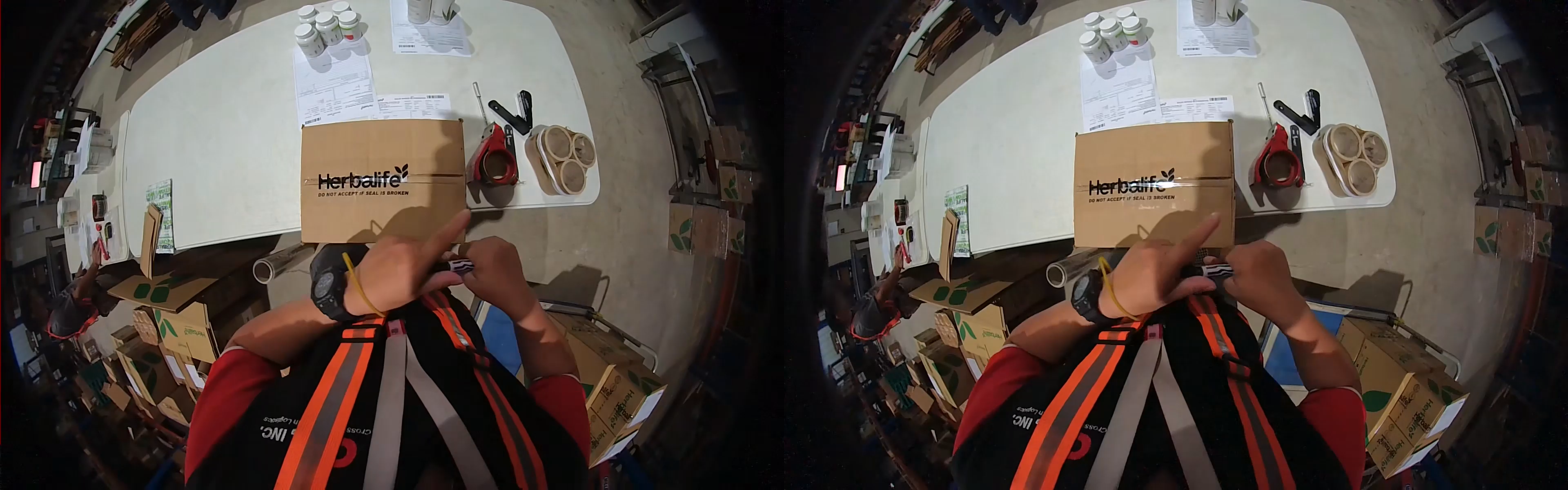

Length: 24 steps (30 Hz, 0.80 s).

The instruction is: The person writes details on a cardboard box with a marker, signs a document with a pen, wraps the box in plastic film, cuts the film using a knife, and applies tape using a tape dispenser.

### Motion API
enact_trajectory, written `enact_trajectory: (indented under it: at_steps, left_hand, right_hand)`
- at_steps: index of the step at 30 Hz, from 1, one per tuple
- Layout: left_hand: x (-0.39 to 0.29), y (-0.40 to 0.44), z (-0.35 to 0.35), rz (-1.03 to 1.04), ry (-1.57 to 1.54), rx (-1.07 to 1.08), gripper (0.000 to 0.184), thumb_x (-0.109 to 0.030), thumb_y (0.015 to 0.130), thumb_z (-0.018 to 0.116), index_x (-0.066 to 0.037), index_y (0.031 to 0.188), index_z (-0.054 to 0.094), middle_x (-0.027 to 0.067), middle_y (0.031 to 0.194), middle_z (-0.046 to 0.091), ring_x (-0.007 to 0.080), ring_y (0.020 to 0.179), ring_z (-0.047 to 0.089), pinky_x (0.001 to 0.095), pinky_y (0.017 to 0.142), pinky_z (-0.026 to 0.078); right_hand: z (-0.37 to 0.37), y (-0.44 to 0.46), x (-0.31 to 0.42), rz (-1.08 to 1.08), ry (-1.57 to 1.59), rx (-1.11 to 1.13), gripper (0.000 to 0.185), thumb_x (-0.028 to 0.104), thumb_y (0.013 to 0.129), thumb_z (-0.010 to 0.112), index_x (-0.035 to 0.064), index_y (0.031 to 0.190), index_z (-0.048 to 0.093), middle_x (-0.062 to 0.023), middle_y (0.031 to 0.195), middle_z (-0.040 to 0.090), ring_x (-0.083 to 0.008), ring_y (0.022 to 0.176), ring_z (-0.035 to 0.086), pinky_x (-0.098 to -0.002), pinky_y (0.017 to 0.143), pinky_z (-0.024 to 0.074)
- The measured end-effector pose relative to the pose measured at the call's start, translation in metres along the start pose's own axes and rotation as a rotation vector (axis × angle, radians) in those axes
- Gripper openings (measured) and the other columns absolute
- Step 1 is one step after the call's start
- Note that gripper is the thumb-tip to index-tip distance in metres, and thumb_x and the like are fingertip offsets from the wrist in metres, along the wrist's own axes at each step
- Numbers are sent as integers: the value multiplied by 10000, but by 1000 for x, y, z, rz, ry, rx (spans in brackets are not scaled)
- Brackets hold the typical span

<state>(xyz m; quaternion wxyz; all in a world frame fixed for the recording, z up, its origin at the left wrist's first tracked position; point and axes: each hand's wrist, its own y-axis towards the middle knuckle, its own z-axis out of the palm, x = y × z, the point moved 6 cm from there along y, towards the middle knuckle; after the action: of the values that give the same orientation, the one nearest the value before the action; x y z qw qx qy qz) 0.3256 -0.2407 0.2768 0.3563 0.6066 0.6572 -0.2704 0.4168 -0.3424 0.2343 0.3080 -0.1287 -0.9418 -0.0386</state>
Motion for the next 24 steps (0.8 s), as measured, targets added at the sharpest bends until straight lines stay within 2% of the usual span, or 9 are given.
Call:
enact_trajectory:
  at_steps: [9, 11, 12, 14, 16, 19, 21, 22, 24]
  left_hand:
    - [14, 7, 27, -79, 285, 211, 724, -403, 804, 583, -58, 1368, 287, 127, 632, 578, 297, 518, 559, 379, 445, 419]
    - [-1, 25, 2, 117, -70, -42, 781, -492, 800, 546, -24, 1363, 275, 199, 898, 572, 371, 804, 556, 408, 674, 442]
    - [5, 36, 3, 93, -22, 63, 846, -550, 774, 543, 18, 1344, 285, 235, 1127, 483, 394, 1077, 450, 433, 892, 369]
    - [20, 46, 5, 209, 321, -149, 862, -557, 760, 554, 26, 1339, 292, 239, 1239, 431, 382, 1213, 357, 462, 1004, 279]
    - [78, 37, 5, 9, 479, -113, 848, -542, 751, 577, 11, 1335, 312, 231, 1347, 342, 368, 1290, 270, 490, 1044, 216]
    - [139, -2, -42, -121, 603, -281, 795, -443, 750, 634, 10, 1328, 330, 247, 1352, 334, 384, 1282, 279, 504, 1015, 239]
    - [176, -28, -73, -329, 740, -420, 799, -444, 773, 618, 53, 1319, 312, 287, 1354, 310, 397, 1282, 262, 472, 1035, 235]
    - [209, -41, -79, -339, 493, -517, 762, -424, 830, 565, 55, 1342, 264, 287, 1347, 324, 364, 1283, 288, 401, 1027, 276]
    - [263, -58, -55, -591, -752, -705, 694, -537, 906, 362, 8, 1334, 327, 160, 1298, 437, 255, 1151, 456, 329, 961, 376]
  right_hand:
    - [14, -3, 4, 77, -101, 161, 150, 230, 697, 613, 81, 717, 617, -130, 615, 588, -318, 591, 586, -437, 554, 445]
    - [1, -7, -19, 231, -147, 83, 161, 229, 704, 607, 82, 761, 639, -135, 655, 601, -323, 622, 600, -447, 557, 451]
    - [-17, -7, -27, 298, -88, -32, 159, 210, 764, 590, 70, 800, 658, -171, 697, 602, -344, 643, 595, -424, 562, 460]
    - [-43, -16, -51, 601, 88, -258, 203, 209, 845, 544, 39, 816, 651, -143, 701, 626, -284, 638, 612, -356, 597, 469]
    - [-55, -32, -63, 486, 350, -600, 293, 234, 898, 471, 15, 764, 612, -67, 714, 606, -146, 688, 571, -295, 635, 434]
    - [-47, -48, -68, 348, 319, -929, 519, 413, 961, 277, -4, 943, 586, -92, 777, 598, -148, 702, 560, -263, 663, 426]
    - [-8, -60, -89, 537, 828, -854, 523, 413, 961, 287, -36, 1130, 496, -120, 855, 592, -158, 688, 581, -281, 728, 437]
    - [2, -53, -85, 491, 791, -883, 476, 368, 964, 311, -32, 1170, 468, -128, 906, 594, -165, 757, 592, -286, 761, 436]
    - [29, -28, -74, 462, 807, -916, 400, 264, 962, 364, -25, 1234, 413, -147, 1031, 583, -183, 919, 581, -297, 842, 420]
